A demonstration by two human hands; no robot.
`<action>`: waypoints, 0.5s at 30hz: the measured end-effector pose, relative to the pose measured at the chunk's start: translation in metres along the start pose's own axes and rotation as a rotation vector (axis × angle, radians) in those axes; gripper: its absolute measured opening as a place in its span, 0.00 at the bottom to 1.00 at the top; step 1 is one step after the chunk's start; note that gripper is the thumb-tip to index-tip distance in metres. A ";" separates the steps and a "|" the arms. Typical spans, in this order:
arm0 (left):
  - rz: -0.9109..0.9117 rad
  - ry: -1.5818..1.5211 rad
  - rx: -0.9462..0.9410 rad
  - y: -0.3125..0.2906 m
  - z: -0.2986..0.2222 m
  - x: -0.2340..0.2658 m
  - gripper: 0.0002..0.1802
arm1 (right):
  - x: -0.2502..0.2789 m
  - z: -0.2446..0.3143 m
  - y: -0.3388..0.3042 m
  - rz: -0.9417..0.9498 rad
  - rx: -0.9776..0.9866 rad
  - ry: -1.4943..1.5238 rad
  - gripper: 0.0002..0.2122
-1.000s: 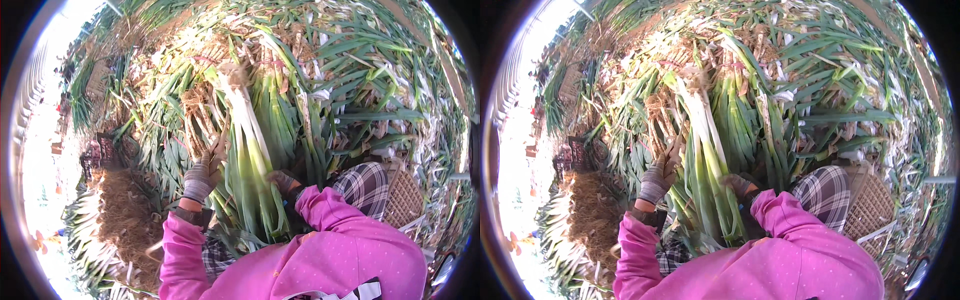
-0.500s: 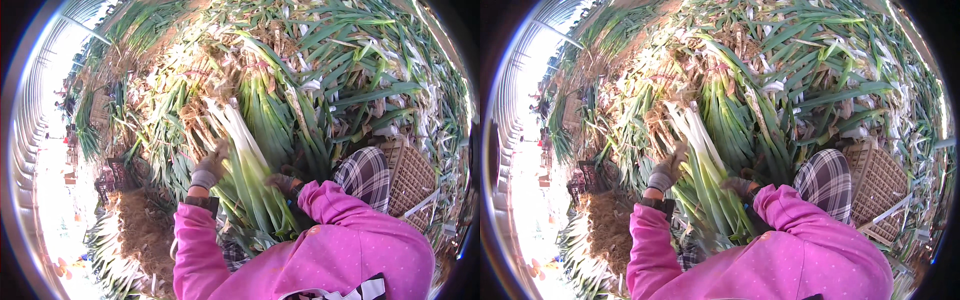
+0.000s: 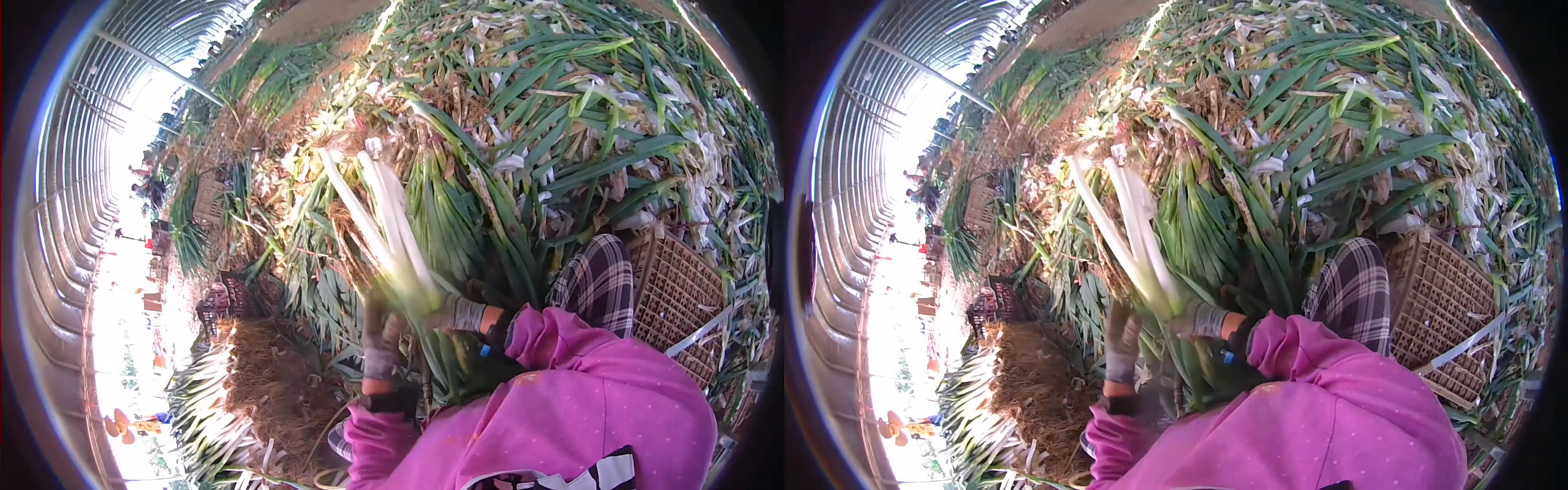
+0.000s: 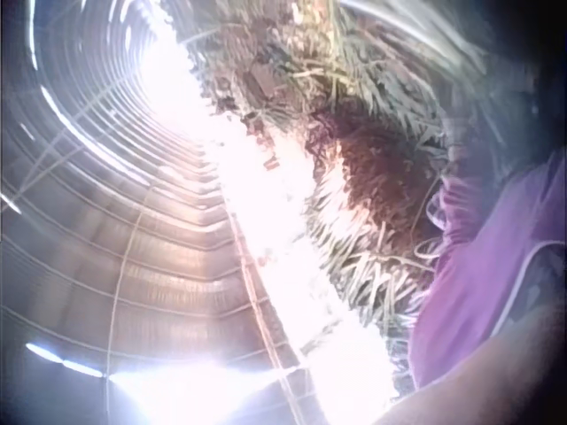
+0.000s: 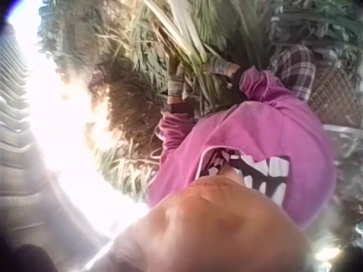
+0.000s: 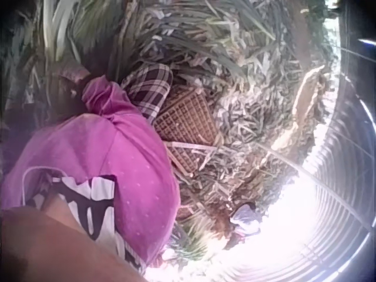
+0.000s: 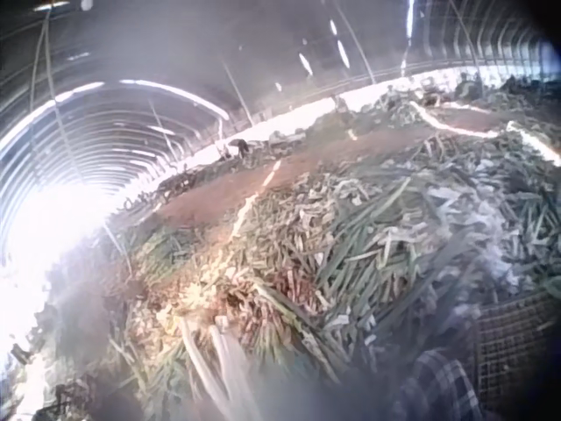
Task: The person pulls leeks from a pile, peels away the outer layers, and trims the roots and tops with a knife. They gather the cleaned leeks into a bunch and place them onto a separate pile.
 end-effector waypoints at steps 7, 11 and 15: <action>0.063 -0.082 0.075 0.055 -0.107 -0.043 0.22 | -0.041 0.071 -0.071 -0.253 0.622 -0.432 0.32; 0.101 -0.062 0.106 0.030 -0.119 -0.040 0.17 | 0.004 0.126 -0.117 0.208 0.316 -0.949 0.31; 0.065 -0.157 0.068 -0.002 -0.139 -0.037 0.18 | 0.105 0.204 -0.138 -0.882 0.611 -0.944 0.36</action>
Point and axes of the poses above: each hand's wrist, its own y-axis towards the middle knuckle, its own x-axis out of the back of the hand, z = x × y, the point moved 3 cm from there along y, towards the middle knuckle, and after that the axes turned 5 degrees about -z, right-handed, at the moved point
